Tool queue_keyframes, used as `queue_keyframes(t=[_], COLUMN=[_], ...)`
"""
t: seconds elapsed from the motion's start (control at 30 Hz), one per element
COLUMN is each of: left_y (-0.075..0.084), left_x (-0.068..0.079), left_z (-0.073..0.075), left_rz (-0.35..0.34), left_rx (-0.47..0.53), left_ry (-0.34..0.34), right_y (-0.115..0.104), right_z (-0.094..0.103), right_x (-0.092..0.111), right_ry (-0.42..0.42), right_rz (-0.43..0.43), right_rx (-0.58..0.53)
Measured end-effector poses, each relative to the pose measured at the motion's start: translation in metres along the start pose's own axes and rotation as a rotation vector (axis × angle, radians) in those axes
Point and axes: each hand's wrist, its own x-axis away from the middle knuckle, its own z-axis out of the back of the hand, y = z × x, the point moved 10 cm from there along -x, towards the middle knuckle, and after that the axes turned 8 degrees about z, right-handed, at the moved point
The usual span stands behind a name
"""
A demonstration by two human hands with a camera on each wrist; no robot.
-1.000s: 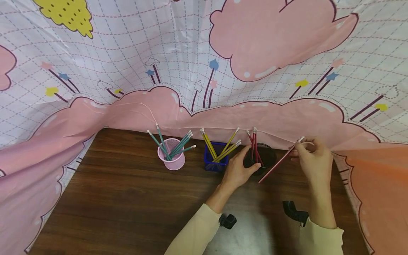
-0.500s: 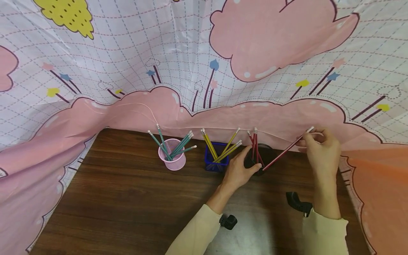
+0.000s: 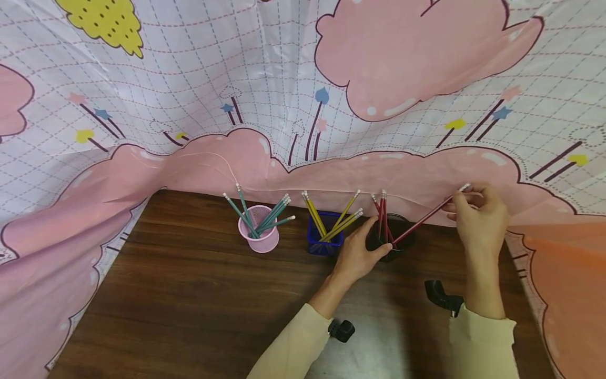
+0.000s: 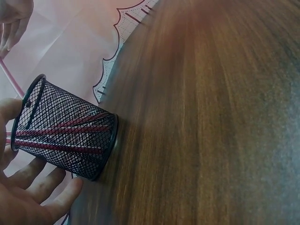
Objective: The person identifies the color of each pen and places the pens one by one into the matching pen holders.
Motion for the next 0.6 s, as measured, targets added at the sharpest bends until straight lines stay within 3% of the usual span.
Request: queue_keyframes(t=[0.17,0.33,0.6], left_y=[-0.001,-0.003,-0.004], left_x=[0.0,-0.001,-0.001], left_z=[-0.001,-0.003,-0.003], left_rz=[0.001,0.025,0.027], left_rx=[-0.005,-0.012,-0.03], left_ry=[-0.005,-0.03,-0.041], right_y=[-0.001,0.013,0.03], right_z=[-0.007,-0.021,-0.039], right_x=[0.004,0.009,0.018], right_ry=[-0.037,-0.114,-0.325], right_rz=[0.021,0.003,-0.022], right_rx=[0.009,0.015,0.164])
